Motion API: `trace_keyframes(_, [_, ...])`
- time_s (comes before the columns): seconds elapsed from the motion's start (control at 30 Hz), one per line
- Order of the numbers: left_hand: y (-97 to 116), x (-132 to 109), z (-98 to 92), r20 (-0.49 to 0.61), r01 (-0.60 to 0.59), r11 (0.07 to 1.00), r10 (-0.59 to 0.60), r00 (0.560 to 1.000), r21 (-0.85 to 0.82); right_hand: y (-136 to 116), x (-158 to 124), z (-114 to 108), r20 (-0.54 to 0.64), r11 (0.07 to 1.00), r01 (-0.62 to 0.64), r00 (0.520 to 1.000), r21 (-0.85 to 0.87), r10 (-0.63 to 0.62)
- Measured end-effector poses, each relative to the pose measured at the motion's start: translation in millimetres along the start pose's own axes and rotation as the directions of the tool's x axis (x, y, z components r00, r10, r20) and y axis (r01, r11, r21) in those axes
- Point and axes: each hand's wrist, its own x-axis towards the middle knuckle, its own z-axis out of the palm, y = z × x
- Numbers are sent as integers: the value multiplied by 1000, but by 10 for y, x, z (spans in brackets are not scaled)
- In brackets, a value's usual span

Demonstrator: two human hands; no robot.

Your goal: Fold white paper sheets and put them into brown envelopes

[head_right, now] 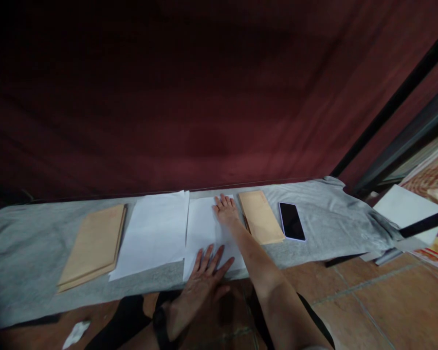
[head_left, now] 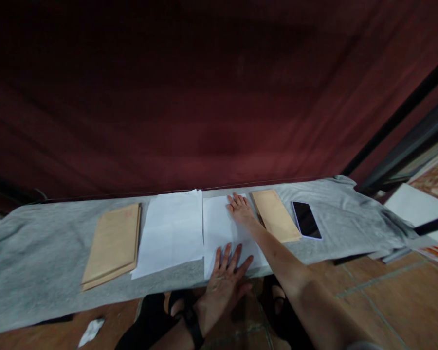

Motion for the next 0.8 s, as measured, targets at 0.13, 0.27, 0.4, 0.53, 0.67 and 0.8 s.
trace_keyframes(0.13, [1, 4, -17, 12, -7, 1000, 7, 1000, -16, -7, -17, 9, -25, 1000, -14, 1000, 0, 14])
trace_keyframes(0.27, [-1, 18, -32, 19, 14, 1000, -13, 1000, -26, -34, -278, 35, -50, 999, 52, 997, 8, -51])
trace_keyframes(0.4, [-59, 4, -21, -18, 21, 998, -22, 1000, -56, -8, -685, 29, -29, 985, 169, 985, 24, -168])
trace_keyframes(0.53, [-146, -32, 5, -30, 47, 996, -49, 998, -74, 35, -1112, -39, 5, 964, 263, 965, 39, -263])
trace_keyframes(0.67, [-203, -87, -1, -30, 75, 994, -77, 997, -83, 52, -1539, -142, 34, 954, 295, 954, 59, -297])
trace_keyframes(0.8, [-232, -151, -41, -56, 88, 991, -94, 994, -100, 99, -1964, -225, 15, 951, 303, 953, 60, -304])
